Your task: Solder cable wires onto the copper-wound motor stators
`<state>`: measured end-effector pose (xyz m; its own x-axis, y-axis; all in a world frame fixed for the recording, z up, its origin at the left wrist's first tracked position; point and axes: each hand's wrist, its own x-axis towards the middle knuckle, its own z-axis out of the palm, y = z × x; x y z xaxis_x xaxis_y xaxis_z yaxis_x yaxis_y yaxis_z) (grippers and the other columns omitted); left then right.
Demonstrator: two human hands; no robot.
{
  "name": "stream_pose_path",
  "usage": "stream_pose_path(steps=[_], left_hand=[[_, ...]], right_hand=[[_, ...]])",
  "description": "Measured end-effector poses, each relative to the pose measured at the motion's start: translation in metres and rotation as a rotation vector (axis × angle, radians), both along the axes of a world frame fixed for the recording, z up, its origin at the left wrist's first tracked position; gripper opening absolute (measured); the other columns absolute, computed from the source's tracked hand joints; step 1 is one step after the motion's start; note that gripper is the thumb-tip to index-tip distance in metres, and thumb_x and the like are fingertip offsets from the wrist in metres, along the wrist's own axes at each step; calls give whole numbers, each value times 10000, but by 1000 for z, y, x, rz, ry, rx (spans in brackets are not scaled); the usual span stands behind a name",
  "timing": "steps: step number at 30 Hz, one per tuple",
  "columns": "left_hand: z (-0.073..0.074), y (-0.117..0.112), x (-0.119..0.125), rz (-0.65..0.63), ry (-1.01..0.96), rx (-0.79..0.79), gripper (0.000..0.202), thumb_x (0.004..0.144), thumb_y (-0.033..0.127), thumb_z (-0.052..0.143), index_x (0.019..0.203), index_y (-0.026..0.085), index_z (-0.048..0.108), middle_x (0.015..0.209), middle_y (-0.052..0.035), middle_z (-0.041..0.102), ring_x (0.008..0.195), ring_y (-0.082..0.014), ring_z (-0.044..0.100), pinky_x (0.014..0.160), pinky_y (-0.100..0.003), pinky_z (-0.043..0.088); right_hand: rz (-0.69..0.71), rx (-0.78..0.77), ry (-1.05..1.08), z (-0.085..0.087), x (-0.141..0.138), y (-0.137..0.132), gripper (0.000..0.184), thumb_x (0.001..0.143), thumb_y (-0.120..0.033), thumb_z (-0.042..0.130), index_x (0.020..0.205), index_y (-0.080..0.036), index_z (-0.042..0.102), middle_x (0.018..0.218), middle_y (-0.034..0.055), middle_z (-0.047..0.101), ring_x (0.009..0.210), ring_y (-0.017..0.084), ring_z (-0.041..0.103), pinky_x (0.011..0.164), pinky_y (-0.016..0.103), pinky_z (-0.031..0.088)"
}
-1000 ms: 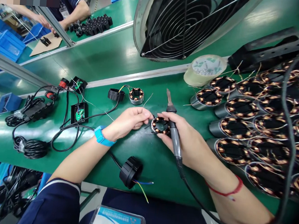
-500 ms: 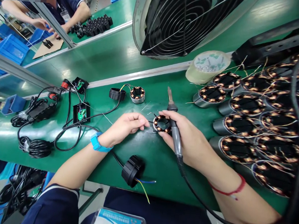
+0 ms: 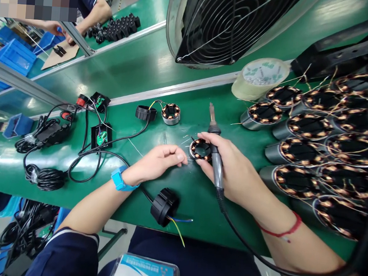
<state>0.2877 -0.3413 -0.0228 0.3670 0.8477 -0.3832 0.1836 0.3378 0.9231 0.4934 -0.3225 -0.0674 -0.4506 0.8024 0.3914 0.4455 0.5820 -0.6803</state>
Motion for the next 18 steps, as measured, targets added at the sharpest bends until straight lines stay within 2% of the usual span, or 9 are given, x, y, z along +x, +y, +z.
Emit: stream_pose_path(steps=[2,4,7,9,11,13,15,18], left_hand=[[-7,4,3,-36,-99,-24,283,875,395,579,799,128,633,742,-9,578,588,-64,414,571,-203,315],[-7,7,2,-68,-101,-43,304,900,411,546,845,128,641,755,-8,583,532,-49,357,521,-202,275],[11,-1,-8,-104,155,127,269,924,379,529,994,144,639,804,-15,601,587,-66,441,548,-202,329],[34,-17,-14,-269,398,355,240,939,345,522,1047,159,629,830,-22,616,669,-94,518,593,-215,380],[55,-40,-15,-570,600,619,221,963,307,486,1024,159,638,858,-36,633,707,-117,551,601,-240,405],[66,-65,-11,-809,762,873,217,971,240,447,1003,151,643,899,-50,646,697,-140,553,548,-274,400],[64,-84,-6,-901,907,1036,217,959,186,430,991,148,641,937,-55,648,678,-159,544,484,-299,371],[47,-90,-5,-850,1093,1104,205,934,140,433,931,141,639,927,-58,641,676,-174,547,448,-299,347]], right_hand=[[17,21,-22,1,0,0,476,927,-278,522,1378,-186,401,1225,140,572,1105,317,569,880,485,522],[30,33,-44,2,1,1,469,927,-245,499,1382,-190,400,1231,136,570,1103,316,569,876,497,520],[12,26,-48,4,5,3,482,927,-250,490,1397,-209,392,1269,131,554,1130,325,554,907,531,501],[11,14,-19,5,7,5,514,915,-274,512,1410,-232,379,1309,119,532,1181,328,525,961,547,470],[23,-6,34,6,8,5,547,899,-282,547,1416,-251,371,1345,102,514,1227,319,499,1019,542,434],[16,-22,106,9,7,4,534,899,-271,576,1401,-248,395,1338,92,527,1226,301,510,1051,514,417],[-21,1,178,14,6,0,480,909,-237,587,1367,-234,443,1285,85,572,1189,276,544,1056,472,419],[-77,97,223,24,4,-7,418,917,-194,584,1323,-239,497,1176,59,638,1114,240,586,1017,410,452]])
